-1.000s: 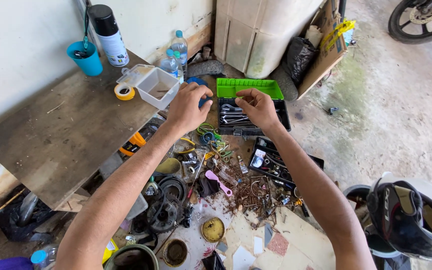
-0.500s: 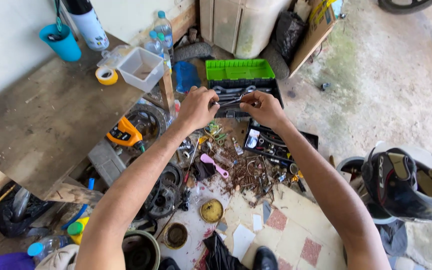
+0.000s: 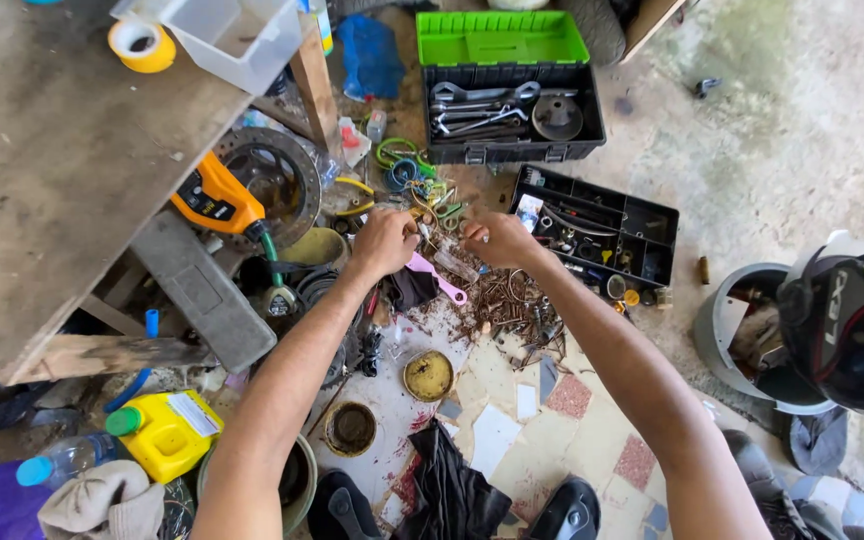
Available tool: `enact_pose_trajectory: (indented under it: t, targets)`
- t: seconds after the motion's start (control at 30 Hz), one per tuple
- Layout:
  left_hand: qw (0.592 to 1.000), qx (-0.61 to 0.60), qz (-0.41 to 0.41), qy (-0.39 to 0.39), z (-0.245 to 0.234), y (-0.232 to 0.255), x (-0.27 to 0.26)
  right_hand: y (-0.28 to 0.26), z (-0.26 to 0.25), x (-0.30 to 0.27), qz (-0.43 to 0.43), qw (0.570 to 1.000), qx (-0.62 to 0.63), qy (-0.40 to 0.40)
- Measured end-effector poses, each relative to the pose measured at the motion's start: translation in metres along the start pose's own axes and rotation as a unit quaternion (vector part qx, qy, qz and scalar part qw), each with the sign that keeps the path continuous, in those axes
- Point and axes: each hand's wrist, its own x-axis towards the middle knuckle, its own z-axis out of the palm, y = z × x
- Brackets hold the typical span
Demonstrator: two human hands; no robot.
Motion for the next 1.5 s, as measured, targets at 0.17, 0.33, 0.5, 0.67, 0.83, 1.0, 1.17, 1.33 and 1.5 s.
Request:
enact_pose_trajectory:
  t: [0.17,0.33,0.5,0.67,0.83,1.0,1.17,1.33,1.5]
  targets:
    - [0.989,0.01,-0.088,-0.114,0.067,-0.022,-0.007,0.038,0.032,0.001,0.06,0.997,-0.011,-0.04]
    - [0.977,0.105,-0.09,-0.163,0.092,-0.026,-0.036,0.059,0.063,-0.003,0.137,0.989,0.036,-0.051]
    - [0.975,0.189,-0.058,-0.101,0.147,-0.076,-0.069,0.067,0.092,0.001,0.083,0.994,0.037,-0.058]
    - [0.99,0.129,0.0,-0.061,0.115,-0.06,-0.056,0.014,0.078,-0.008,0.046,0.995,0.082,-0.025]
    - [0.999,-0.04,0.019,-0.019,0.021,0.001,-0.029,-0.051,0.031,-0.015,-0.016,0.991,0.129,0.03]
    - [0.971,-0.203,0.098,0.073,-0.036,0.033,-0.017,-0.068,0.016,-0.001,0.126,0.84,0.527,-0.03]
    - [0.954,-0.184,0.144,0.189,-0.057,0.048,-0.017,-0.064,0.036,0.014,0.019,0.879,0.469,0.083]
    - [0.958,-0.165,0.081,0.219,-0.046,0.041,-0.017,-0.089,0.052,0.016,0.024,0.828,0.549,0.111]
    - [0.966,-0.169,0.032,0.191,-0.042,0.035,-0.02,-0.061,0.079,0.035,0.102,0.823,0.554,0.073]
